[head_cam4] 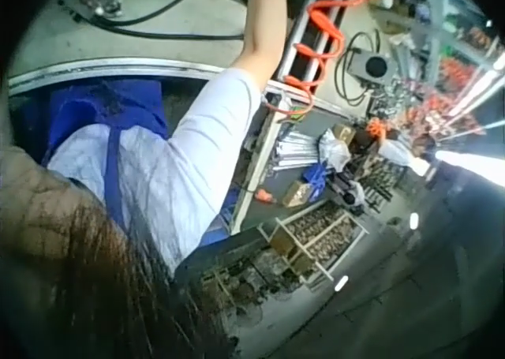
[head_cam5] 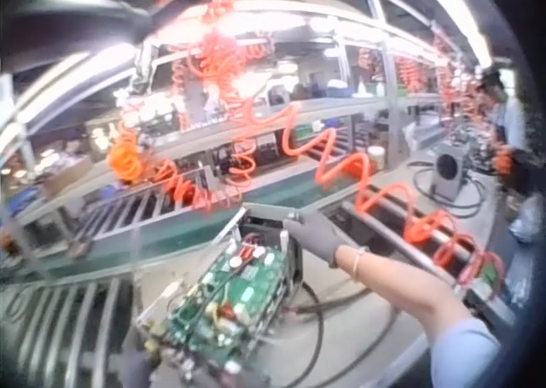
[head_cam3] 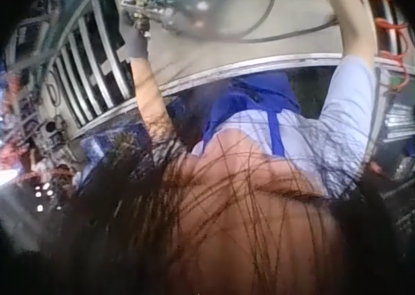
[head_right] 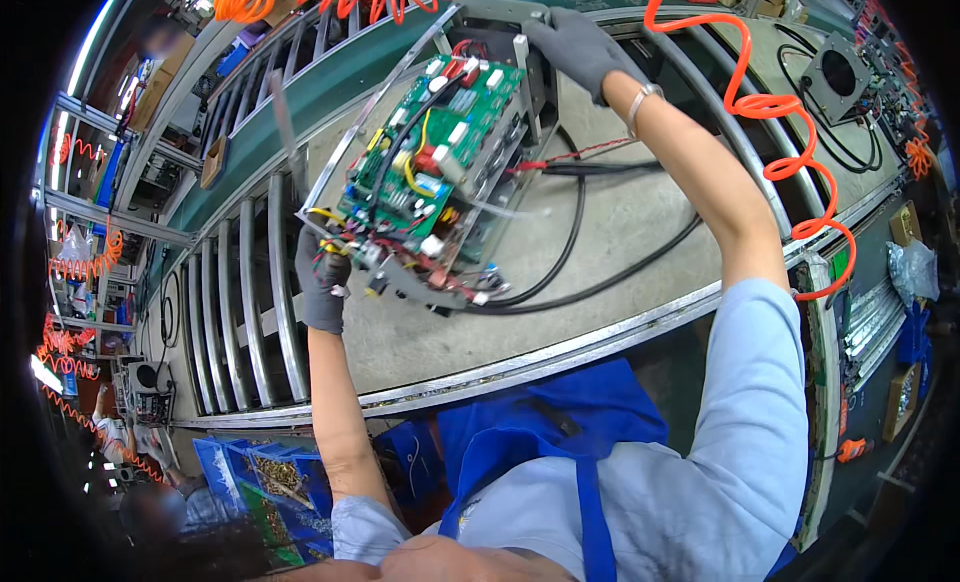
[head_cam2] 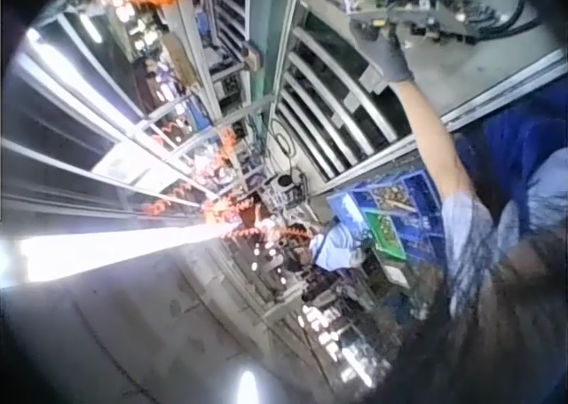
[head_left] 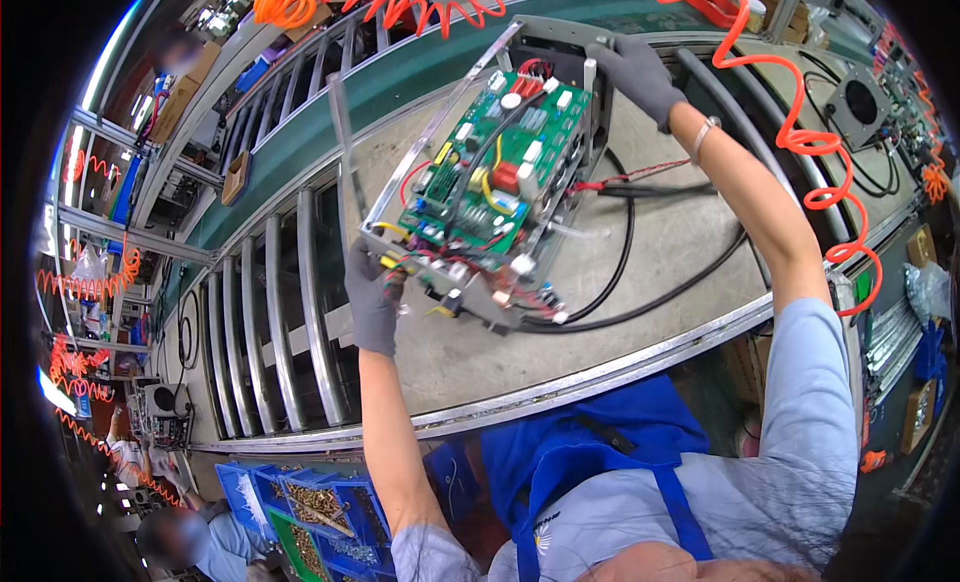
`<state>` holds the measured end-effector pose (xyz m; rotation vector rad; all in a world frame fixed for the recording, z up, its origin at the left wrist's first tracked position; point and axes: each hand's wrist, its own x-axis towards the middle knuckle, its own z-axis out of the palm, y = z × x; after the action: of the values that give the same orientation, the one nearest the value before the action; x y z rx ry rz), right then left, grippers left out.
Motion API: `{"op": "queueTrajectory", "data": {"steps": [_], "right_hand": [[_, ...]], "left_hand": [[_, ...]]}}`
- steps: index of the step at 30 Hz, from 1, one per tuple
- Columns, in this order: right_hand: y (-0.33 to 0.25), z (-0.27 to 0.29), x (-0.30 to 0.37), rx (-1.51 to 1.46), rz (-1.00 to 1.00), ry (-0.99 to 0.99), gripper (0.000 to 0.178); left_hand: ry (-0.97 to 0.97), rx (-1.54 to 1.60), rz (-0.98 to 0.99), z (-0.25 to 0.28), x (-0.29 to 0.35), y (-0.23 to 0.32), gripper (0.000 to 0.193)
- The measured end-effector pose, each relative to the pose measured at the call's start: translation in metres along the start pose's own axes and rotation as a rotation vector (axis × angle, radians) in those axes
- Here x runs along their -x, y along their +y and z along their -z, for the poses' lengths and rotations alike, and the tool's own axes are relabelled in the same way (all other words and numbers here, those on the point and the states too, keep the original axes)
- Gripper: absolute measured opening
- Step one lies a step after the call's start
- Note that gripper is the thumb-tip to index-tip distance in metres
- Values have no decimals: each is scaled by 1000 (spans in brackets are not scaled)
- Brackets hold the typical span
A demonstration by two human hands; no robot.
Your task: Assemble internal components and wiring into an electronic chassis on an assembly line.
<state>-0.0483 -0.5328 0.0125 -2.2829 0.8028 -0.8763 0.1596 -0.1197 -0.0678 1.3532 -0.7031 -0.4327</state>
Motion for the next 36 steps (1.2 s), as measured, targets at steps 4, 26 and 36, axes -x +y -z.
{"op": "queueTrajectory", "data": {"steps": [4,26,36], "right_hand": [[-19,5,46,169,83,40,44],[-74,-36,216,-61,138,131,39],[-50,-71,243,406,430,-530,35]], "left_hand": [[291,-228,-60,49,26,-11,64],[617,-127,-223,18,155,40,56],[71,-1008,-122,20,277,52,33]]}}
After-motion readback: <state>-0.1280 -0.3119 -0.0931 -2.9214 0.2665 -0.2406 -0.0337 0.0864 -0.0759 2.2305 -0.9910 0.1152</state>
